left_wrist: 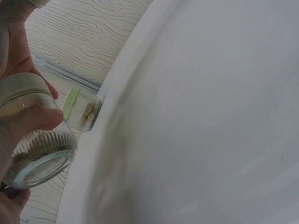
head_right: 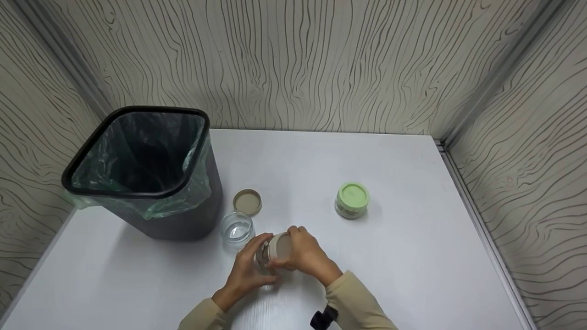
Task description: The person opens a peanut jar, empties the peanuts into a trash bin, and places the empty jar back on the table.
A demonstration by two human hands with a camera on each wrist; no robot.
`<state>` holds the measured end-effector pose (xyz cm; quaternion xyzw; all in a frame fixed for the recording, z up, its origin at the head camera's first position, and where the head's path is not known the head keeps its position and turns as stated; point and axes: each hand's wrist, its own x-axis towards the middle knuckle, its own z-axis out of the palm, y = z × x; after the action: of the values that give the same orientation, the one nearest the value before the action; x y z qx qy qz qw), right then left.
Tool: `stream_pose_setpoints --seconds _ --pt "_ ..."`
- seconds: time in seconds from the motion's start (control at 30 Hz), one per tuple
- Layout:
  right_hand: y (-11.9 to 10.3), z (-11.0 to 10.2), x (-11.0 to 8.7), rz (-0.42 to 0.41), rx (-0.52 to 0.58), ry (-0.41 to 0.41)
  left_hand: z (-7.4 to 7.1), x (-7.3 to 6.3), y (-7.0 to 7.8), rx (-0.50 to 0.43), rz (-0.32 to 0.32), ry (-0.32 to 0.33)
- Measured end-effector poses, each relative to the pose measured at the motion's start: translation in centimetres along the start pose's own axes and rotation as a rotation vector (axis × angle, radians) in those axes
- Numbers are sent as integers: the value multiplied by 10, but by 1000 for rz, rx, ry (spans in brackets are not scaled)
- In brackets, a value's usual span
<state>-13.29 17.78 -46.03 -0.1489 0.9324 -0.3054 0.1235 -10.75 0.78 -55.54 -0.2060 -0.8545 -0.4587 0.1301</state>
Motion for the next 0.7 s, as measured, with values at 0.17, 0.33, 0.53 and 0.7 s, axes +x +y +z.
stream_pose_setpoints --seconds 0.17,0.33,0.53,0.7 --pt "1 -2 -1 -47 -21 -2 0 0 -1 -5 4 11" --pt "4 -3 0 -96 -51 -3 0 1 -2 -8 9 19" --pt "7 -4 0 -192 -63 13 -2 3 -4 -42 -18 6" --pt "8 -4 1 -238 -72 28 -4 3 -3 -63 -39 1"
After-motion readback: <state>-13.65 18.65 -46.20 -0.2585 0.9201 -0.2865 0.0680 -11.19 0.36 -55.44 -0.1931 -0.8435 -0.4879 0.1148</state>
